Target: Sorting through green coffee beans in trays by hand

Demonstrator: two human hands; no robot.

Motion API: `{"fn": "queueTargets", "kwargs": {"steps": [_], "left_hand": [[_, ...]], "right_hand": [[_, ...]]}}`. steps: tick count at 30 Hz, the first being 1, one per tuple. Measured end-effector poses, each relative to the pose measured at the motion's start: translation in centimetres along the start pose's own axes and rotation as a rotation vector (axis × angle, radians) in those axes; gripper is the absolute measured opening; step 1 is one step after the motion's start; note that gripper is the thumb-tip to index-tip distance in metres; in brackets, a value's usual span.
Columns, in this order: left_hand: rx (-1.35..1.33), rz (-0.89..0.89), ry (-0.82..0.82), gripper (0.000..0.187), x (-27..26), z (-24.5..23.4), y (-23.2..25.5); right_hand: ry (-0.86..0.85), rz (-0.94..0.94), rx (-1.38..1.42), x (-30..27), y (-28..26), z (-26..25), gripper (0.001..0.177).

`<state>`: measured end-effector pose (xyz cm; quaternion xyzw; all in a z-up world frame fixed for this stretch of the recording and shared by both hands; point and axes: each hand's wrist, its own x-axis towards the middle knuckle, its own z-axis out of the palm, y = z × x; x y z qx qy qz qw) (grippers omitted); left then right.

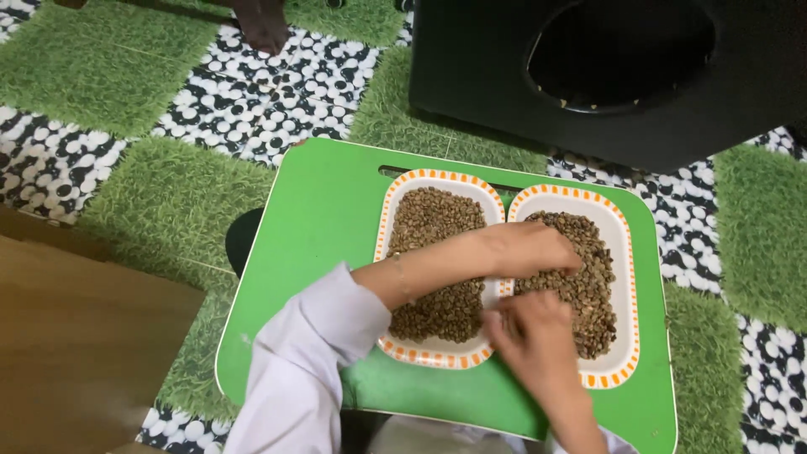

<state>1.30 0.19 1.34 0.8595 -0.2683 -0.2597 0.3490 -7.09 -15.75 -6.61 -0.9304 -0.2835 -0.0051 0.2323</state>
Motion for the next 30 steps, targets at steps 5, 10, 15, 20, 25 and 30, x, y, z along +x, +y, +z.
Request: {"fn": "queueTargets", "kwargs": {"steps": [5,10,15,20,25,30], "left_hand": [[0.143,0.090,0.105,0.031,0.0,0.1,-2.8],[0.504,-0.066,0.068,0.013,-3.8,-0.6,-6.5],[0.585,-0.288,-0.057,0.013,-2.2,1.7,-11.2],[0.528,-0.298,-0.040,0.019,-3.5,0.8,-9.1],[0.610,-0.274,0.008,0.015,-3.1,0.8,-10.2],[0.641,-0.243,0.059,0.024,-3.9,0.2,-8.7]], "right_hand": [[-0.098,-0.214,-0.088,0.5,-2.1,1.8,0.040],[-0.090,-0.241,-0.216,0.7,-2.4,3.4,0.028],[-0.083,-0.206,-0.194,0.7,-2.6,3.6,0.016],[-0.081,-0.192,-0.114,0.7,-2.8,3.3,0.016],[-0.072,-0.188,-0.081,0.7,-3.1,3.4,0.014],[-0.093,-0.212,-0.145,0.7,-2.9,3.7,0.015]]}}
